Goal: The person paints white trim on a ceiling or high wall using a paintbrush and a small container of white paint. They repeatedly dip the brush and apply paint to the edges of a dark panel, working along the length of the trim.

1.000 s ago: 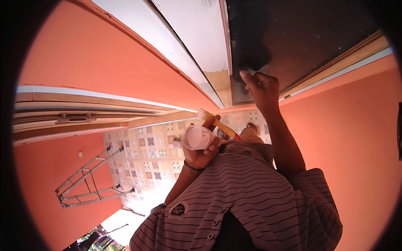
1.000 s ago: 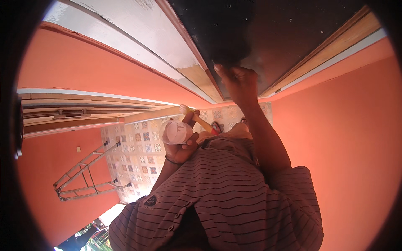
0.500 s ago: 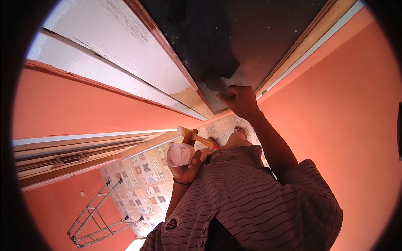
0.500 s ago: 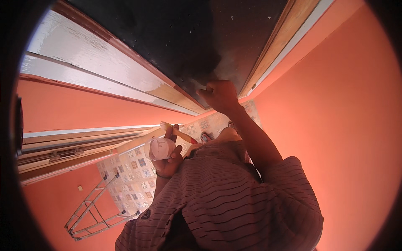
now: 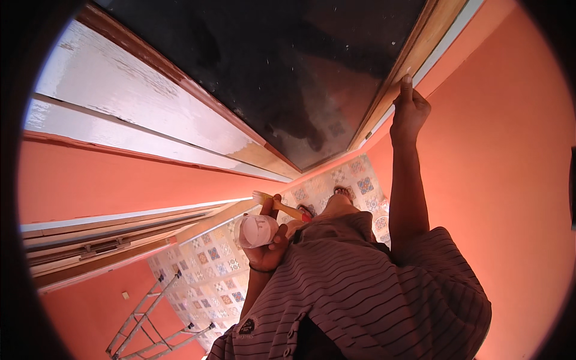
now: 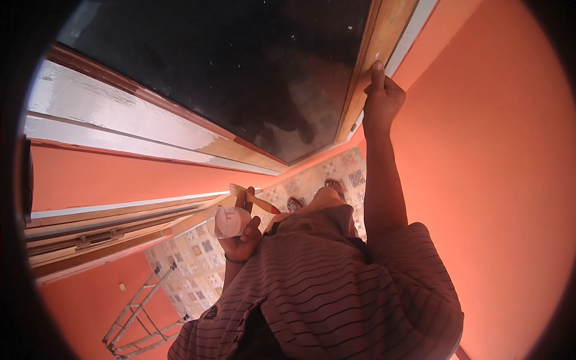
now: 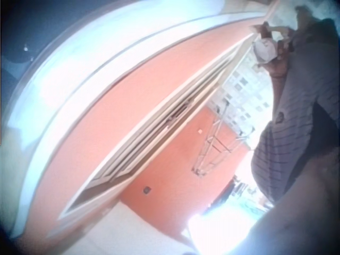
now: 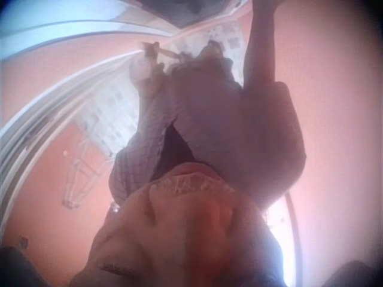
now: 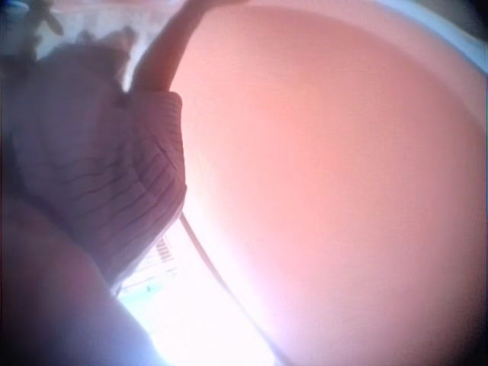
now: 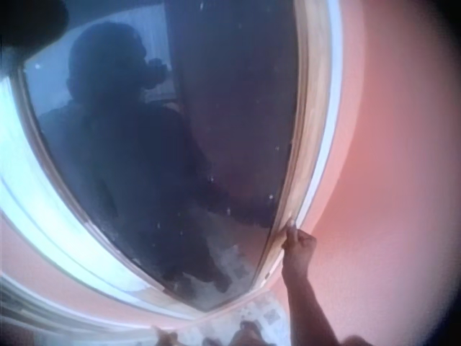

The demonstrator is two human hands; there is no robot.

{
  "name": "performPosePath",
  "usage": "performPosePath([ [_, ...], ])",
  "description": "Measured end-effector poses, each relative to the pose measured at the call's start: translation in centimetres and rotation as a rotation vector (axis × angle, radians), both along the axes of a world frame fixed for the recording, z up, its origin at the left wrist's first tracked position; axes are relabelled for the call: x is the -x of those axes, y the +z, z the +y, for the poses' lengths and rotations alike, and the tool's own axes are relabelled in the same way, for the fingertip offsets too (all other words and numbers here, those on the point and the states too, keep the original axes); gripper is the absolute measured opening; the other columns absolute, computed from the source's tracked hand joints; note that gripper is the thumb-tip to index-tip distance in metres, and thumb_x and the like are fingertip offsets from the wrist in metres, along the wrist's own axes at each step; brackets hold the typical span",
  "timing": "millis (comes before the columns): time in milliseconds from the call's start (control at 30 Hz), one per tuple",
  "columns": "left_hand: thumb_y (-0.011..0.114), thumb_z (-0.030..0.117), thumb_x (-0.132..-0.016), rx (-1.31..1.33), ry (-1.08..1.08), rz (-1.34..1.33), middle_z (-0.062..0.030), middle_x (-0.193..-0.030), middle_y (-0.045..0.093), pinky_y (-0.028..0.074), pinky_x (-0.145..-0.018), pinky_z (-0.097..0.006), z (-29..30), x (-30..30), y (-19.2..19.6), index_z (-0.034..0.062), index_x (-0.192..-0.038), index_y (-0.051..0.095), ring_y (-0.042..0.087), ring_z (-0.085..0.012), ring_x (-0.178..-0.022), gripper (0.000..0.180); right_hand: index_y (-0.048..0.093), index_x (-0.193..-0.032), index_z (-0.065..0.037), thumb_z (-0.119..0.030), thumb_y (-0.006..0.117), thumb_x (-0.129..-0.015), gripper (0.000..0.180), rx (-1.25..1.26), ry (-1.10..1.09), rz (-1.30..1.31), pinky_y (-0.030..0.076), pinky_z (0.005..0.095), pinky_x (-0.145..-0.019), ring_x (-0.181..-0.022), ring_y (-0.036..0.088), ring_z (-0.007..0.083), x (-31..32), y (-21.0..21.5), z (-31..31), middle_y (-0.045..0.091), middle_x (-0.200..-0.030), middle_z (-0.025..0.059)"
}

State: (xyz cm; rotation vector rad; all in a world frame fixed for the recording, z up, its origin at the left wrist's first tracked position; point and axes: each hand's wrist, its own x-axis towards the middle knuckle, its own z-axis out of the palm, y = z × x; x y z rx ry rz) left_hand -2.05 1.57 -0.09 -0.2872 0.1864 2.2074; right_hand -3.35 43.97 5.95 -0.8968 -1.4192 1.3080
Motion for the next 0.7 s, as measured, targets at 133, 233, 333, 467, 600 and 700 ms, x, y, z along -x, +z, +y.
performPosePath([
  [133, 0.054, 0.054, -0.105, 0.065, 0.016, -0.036, 0.0004, -0.17, 0.038, 0.049, -0.055, -0.025, 0.0, -0.4, 0.4, 0.0111, -0.166, 0.037, 0.055, -0.0217, -0.078, 0.077, 0.047, -0.056, -0.006, -0.039, 0.081, -0.098, 0.064, 0.121, 0.117, -0.163, 0.031, 0.0347, -0.054, -0.056, 0.036, 0.0109, -2.3, -2.4, 0.7, 0.041, -0.056, -0.0006],
  [233, 0.054, 0.053, -0.105, 0.027, 0.013, -0.035, 0.0, -0.17, 0.039, 0.049, -0.055, -0.024, 0.2, -0.5, 0.4, 0.0108, -0.166, 0.037, 0.055, -0.0218, -0.078, 0.076, 0.044, -0.056, -0.006, -0.038, 0.084, -0.095, 0.065, 0.027, 0.179, -0.267, 0.03, 0.0339, -0.054, -0.056, 0.036, 0.0094, -2.9, -3.1, -0.9, 0.04, -0.055, -0.002],
  [333, 0.051, 0.055, -0.107, 0.036, -0.002, -0.031, -0.0007, -0.17, 0.038, 0.048, -0.055, -0.024, 0.1, -0.5, 0.4, 0.0103, -0.165, 0.039, 0.055, -0.0226, -0.079, 0.075, 0.045, -0.056, -0.006, -0.037, 0.085, -0.095, 0.064, -0.04, 0.337, -0.303, 0.03, 0.0322, -0.053, -0.057, 0.036, 0.0071, -1.7, -3.8, -6.3, 0.04, -0.054, -0.0034],
  [467, 0.045, 0.059, -0.108, 0.029, 0.003, -0.036, 0.0002, -0.173, 0.035, 0.049, -0.056, -0.025, -0.2, -0.4, 0.4, 0.0105, -0.166, 0.039, 0.054, -0.0231, -0.078, 0.076, 0.045, -0.057, -0.006, -0.033, 0.085, -0.097, 0.062, -0.181, 0.531, -0.298, 0.03, 0.0307, -0.05, -0.056, 0.037, 0.0048, 0.9, -3.7, -13.1, 0.04, -0.053, -0.0041],
  [600, 0.044, 0.061, -0.108, 0.056, 0.042, -0.057, 0.0004, -0.175, 0.033, 0.047, -0.056, -0.025, -0.6, -0.9, 0.4, 0.0098, -0.166, 0.039, 0.054, -0.0226, -0.079, 0.077, 0.043, -0.057, -0.005, -0.031, 0.085, -0.097, 0.063, -0.364, 0.512, -0.155, 0.027, 0.03, -0.046, -0.054, 0.032, 0.0045, 3.3, -3.2, -15.9, 0.041, -0.051, -0.0038],
  [700, 0.045, 0.06, -0.108, 0.052, 0.077, -0.064, -0.0001, -0.174, 0.033, 0.047, -0.056, -0.025, -1.0, -1.2, 0.0, 0.0096, -0.165, 0.04, 0.054, -0.0229, -0.079, 0.077, 0.046, -0.056, -0.006, -0.034, 0.088, -0.093, 0.063, -0.46, 0.455, -0.16, 0.028, 0.0341, -0.042, -0.048, 0.028, 0.0122, 4.8, -3.9, -16.5, 0.039, -0.048, 0.0073],
])
